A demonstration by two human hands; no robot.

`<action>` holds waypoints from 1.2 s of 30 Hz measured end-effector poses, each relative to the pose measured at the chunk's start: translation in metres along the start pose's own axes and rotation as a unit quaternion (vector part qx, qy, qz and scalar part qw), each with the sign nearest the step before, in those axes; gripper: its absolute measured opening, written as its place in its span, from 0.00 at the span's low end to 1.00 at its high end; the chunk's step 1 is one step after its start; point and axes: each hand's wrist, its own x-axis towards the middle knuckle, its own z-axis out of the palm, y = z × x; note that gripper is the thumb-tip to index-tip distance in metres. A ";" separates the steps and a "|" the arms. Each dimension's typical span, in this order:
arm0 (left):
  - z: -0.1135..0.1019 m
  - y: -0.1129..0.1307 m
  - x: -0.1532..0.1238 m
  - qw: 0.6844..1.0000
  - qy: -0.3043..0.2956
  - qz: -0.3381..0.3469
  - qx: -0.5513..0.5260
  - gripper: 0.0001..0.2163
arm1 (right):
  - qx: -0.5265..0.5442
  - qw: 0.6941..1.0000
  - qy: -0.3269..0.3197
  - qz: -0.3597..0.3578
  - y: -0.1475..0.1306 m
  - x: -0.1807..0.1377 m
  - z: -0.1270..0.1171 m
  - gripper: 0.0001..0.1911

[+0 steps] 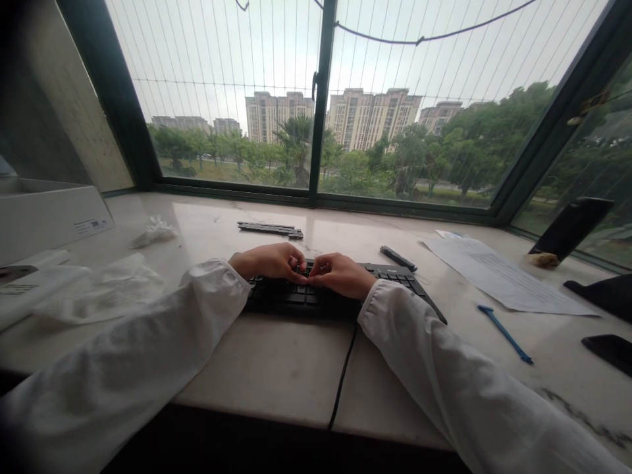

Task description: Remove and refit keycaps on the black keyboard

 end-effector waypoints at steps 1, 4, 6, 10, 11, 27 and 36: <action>0.001 0.000 0.000 1.000 0.005 -0.007 0.004 0.17 | 0.003 1.000 0.002 0.002 0.001 0.001 0.001 0.15; 0.003 -0.001 0.002 1.000 0.020 -0.013 0.008 0.17 | 0.003 1.000 0.006 0.014 0.003 0.004 0.002 0.16; 0.004 -0.002 0.003 1.000 0.028 -0.012 0.008 0.17 | 0.007 1.000 0.004 0.022 0.003 0.005 0.003 0.17; 0.007 0.000 0.004 0.999 0.034 -0.019 0.006 0.17 | 0.013 0.999 -0.007 0.032 0.006 0.008 0.003 0.17; 0.008 0.000 0.004 0.999 0.036 -0.022 0.005 0.17 | 0.010 0.999 -0.011 0.035 0.007 0.008 0.003 0.17; -0.009 -0.023 0.002 0.959 0.250 -0.077 0.107 0.15 | -0.068 0.994 0.067 -0.057 -0.002 -0.002 0.003 0.15; -0.016 -0.043 -0.004 0.917 0.267 -0.199 0.222 0.13 | -0.160 0.962 0.208 -0.070 -0.007 -0.010 0.001 0.15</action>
